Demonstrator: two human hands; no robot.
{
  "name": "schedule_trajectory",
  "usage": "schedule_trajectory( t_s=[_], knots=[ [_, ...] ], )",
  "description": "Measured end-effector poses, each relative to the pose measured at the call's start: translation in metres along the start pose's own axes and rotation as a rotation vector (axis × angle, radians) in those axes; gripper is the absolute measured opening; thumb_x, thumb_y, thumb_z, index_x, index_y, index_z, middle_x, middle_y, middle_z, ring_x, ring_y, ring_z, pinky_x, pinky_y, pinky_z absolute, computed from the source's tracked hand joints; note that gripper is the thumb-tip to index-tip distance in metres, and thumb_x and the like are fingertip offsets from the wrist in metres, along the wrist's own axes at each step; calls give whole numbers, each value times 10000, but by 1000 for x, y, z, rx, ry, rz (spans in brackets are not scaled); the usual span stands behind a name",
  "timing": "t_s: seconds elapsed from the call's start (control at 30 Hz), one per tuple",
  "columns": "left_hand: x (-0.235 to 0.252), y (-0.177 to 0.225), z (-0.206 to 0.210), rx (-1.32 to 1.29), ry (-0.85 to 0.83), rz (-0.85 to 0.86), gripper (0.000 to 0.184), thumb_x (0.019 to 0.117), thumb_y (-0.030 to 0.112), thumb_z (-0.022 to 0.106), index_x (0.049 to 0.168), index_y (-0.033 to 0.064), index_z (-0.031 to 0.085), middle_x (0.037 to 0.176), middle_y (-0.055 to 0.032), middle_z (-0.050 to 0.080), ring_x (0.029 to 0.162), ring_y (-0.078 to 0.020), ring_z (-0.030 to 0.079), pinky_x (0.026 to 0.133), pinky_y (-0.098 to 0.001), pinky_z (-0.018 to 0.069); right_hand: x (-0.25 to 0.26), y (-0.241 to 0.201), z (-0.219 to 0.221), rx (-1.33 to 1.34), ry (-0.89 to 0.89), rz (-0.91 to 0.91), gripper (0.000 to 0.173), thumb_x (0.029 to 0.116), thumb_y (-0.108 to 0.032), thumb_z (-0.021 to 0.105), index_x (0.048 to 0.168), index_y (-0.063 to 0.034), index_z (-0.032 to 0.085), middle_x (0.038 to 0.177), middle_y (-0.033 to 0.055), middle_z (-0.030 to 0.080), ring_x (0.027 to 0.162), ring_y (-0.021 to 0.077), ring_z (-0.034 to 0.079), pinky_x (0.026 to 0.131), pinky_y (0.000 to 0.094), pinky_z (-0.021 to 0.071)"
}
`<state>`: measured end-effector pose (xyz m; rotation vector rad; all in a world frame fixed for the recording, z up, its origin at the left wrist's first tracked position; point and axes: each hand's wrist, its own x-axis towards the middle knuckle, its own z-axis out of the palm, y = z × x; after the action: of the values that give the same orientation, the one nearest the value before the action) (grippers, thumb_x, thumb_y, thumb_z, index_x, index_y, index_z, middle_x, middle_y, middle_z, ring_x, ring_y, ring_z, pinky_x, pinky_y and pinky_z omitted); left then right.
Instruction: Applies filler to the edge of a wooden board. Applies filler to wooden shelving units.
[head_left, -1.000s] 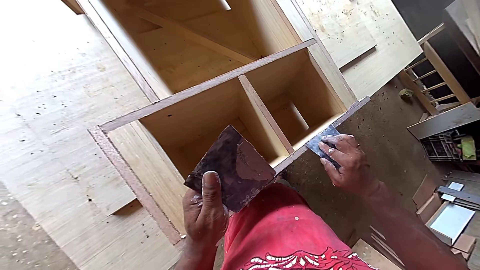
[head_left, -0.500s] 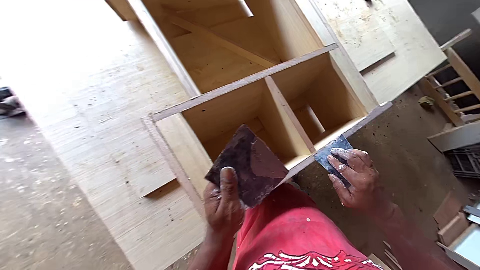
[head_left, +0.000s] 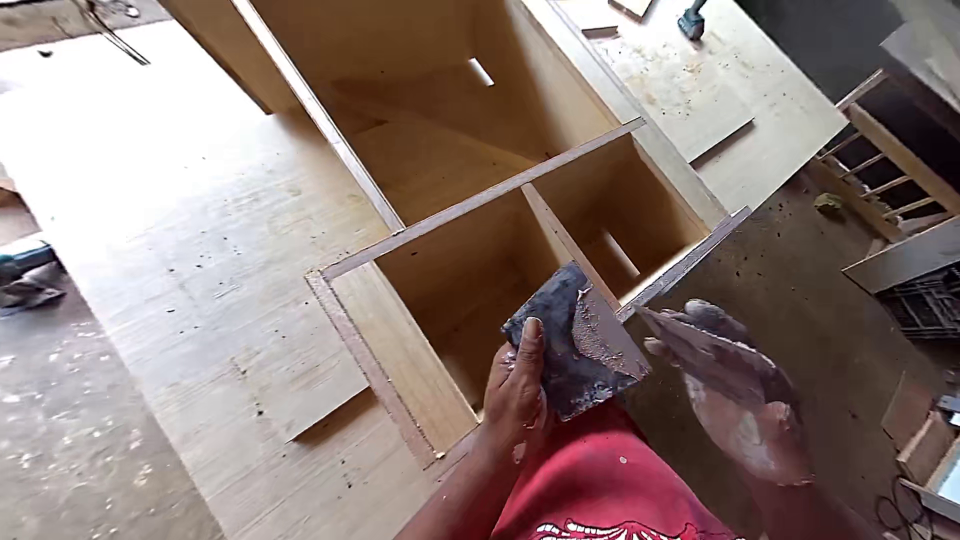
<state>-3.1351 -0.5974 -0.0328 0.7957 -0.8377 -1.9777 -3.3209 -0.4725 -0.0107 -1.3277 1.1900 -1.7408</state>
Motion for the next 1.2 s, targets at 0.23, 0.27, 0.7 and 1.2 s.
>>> schedule_trajectory(
  t_s=[0.23,0.27,0.7,1.2],
  knots=[
    [-14,-22,32,22,-255,79,220,1083,157,475,1099,15,642,929,-49,734,875,-134,727,851,-350,619,-24,1,-9,-365,-86,-113,514,1080,-529,389,1409,-206,615,1486,-22,576,1411,153,495,1174,364,435],
    [-19,-24,35,96,-278,132,213,1083,156,479,1096,19,643,925,-31,731,872,-116,723,846,-331,619,-30,4,-11,-373,-82,-119,512,1083,-509,398,1419,-184,605,1501,7,562,1423,178,484,1181,383,428],
    [-72,-51,47,444,-625,418,288,1099,196,459,1051,-22,640,825,8,646,760,21,607,720,-182,529,-90,-15,-52,-11,85,419,461,1066,-528,414,1059,-220,757,987,-97,738,937,18,681,848,265,576],
    [-80,0,0,1,-551,-652,243,1075,145,435,1062,72,666,895,-59,747,809,-115,734,757,-286,628,-105,-31,-2,451,242,545,192,978,-323,690,1025,-148,753,902,44,770,745,105,737,668,289,635]
  ],
)
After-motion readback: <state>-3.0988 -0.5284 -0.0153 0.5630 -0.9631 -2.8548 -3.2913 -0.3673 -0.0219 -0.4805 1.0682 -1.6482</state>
